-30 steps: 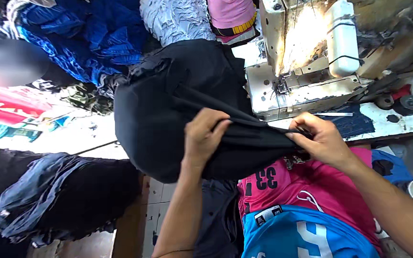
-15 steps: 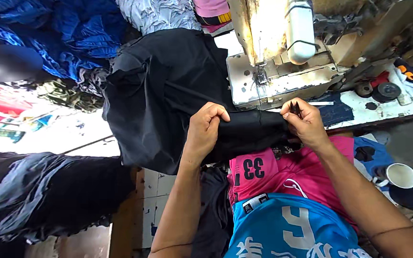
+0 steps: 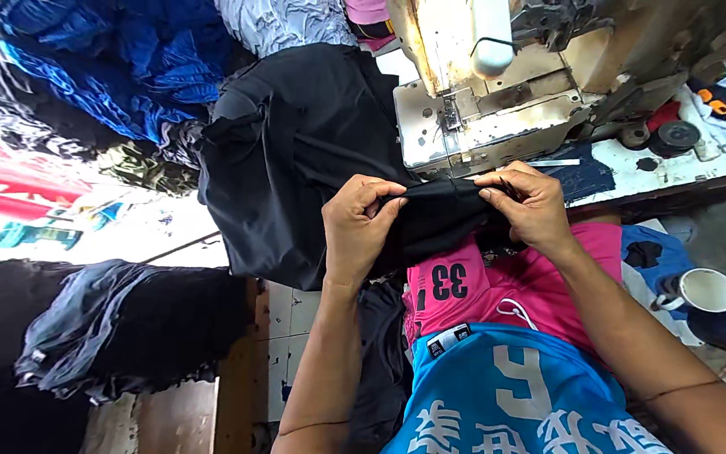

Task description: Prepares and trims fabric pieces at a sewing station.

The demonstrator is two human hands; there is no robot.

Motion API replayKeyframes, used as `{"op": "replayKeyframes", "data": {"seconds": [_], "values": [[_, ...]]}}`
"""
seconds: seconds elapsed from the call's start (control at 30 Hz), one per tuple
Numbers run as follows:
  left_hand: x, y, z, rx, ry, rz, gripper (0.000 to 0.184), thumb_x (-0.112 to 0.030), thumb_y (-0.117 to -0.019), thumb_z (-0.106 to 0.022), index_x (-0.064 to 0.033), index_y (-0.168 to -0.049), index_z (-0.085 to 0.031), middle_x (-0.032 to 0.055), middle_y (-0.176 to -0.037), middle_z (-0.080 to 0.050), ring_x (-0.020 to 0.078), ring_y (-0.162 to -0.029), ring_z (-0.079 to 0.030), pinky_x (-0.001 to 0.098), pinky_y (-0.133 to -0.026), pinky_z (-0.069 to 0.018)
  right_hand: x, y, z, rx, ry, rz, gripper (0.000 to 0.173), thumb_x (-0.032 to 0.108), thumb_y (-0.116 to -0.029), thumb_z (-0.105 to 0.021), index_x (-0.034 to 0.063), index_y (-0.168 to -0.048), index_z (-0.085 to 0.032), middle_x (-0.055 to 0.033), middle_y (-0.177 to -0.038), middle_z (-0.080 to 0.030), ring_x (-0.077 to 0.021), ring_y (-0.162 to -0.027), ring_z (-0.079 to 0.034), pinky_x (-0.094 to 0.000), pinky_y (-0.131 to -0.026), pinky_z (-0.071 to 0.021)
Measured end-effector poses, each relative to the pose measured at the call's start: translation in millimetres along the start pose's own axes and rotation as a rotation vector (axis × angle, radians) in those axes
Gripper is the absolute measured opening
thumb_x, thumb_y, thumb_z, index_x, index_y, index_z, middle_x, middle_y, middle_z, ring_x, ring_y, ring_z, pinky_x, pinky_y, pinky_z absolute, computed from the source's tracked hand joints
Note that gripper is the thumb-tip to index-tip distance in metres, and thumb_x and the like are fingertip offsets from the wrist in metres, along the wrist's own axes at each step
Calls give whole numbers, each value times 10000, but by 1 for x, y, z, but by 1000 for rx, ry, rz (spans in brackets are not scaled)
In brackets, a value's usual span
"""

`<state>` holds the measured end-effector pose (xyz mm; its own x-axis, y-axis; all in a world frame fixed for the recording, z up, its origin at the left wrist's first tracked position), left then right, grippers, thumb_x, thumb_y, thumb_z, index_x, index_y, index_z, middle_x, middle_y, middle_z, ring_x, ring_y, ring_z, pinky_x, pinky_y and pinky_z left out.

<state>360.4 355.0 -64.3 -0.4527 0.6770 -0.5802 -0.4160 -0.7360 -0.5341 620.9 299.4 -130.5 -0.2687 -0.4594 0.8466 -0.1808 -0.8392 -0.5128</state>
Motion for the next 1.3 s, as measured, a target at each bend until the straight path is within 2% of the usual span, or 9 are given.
{"op": "replayKeyframes", "data": {"seconds": [0.1, 0.2, 0.3, 0.4, 0.5, 0.8, 1.0, 1.17, 1.3], "values": [[-7, -1, -4, -31, 6, -35, 128, -144, -922, -770, -106, -1043, -755, 28, -1112, -650, 103, -941, -605, 244, -759, -507, -8, 5, 0, -31, -40, -39, 144, 38, -921, -740, 79, -1051, -787, -50, -993, -683, -129, -904, -657, -265, -778, -578], [-8, -12, -24, 45, 352, 3, 108, -77, -1005, -617, -39, -1106, -616, 88, -1327, -631, 204, -1203, -636, 371, -979, -575, -20, 11, -7, 52, -48, -139, 73, 90, -953, -713, 76, -1006, -760, -58, -1086, -671, -132, -964, -660, -288, -819, -591], [1, -35, -49, 50, 417, 129, 108, -74, -1013, -601, -44, -1111, -564, 43, -911, -670, 131, -810, -655, 299, -718, -568, -21, 22, -21, 152, -117, -262, 75, 117, -992, -667, 67, -993, -722, -37, -804, -667, -114, -608, -576, -281, -526, -495], [12, -56, -56, 76, 143, 186, 125, -175, -1007, -648, -98, -1094, -601, -5, -810, -643, 96, -700, -616, 276, -630, -529, -22, 31, -28, 157, -171, -326, 117, 119, -995, -646, 80, -1100, -680, -42, -776, -624, -143, -567, -544, -296, -485, -478], [18, -76, -59, 85, -5, 117, 138, -197, -999, -663, -105, -1102, -646, -20, -881, -702, 55, -787, -666, 263, -718, -567, -18, 23, -25, 109, -229, -283, 215, 62, -971, -653, 76, -1185, -648, -46, -787, -601, -145, -591, -539, -285, -500, -476], [50, -139, -84, 19, -146, 51, 194, -224, -894, -775, -93, -1037, -767, 71, -1083, -740, 133, -1042, -694, 333, -965, -547, -33, -18, -29, 32, -290, -254, 168, 12, -981, -602, 23, -1097, -723, -59, -839, -666, -110, -640, -581, -257, -545, -504], [59, -169, -90, 24, -15, 104, 332, -192, -826, -748, -18, -1100, -680, 59, -995, -722, 61, -944, -686, 298, -887, -556, -38, -38, -30, -84, -322, -272, 175, -6, -964, -633, 25, -1090, -750, -55, -871, -704, -90, -615, -574, -233, -522, -490], [67, -174, -96, 62, 58, 163, 589, -262, -788, -804, -9, -1278, -596, 80, -1159, -670, 72, -1101, -623, 278, -999, -492, -37, -45, -31, -150, -310, -282, 161, -1, -962, -642, 18, -1074, -757, -56, -788, -679, -84, -540, -515, -229, -463, -436], [64, -171, -97, 41, -43, 129, 528, -267, -800, -772, -7, -1237, -627, 105, -1139, -691, 131, -1108, -643, 344, -999, -499, -36, -41, -29, -153, -306, -323, 162, 13, -965, -650, 33, -1077, -766, -58, -818, -697, -89, -553, -528, -235, -477, -449]]}}
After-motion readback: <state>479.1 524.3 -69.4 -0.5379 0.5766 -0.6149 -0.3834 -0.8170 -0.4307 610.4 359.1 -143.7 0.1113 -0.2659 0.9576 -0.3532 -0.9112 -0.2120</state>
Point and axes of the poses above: each hand's wrist, its own y-axis away from the middle knuckle, its own z-axis out of the back of the hand, x = y × z, the point moved 6 cm from there along -y, towards the middle knuckle
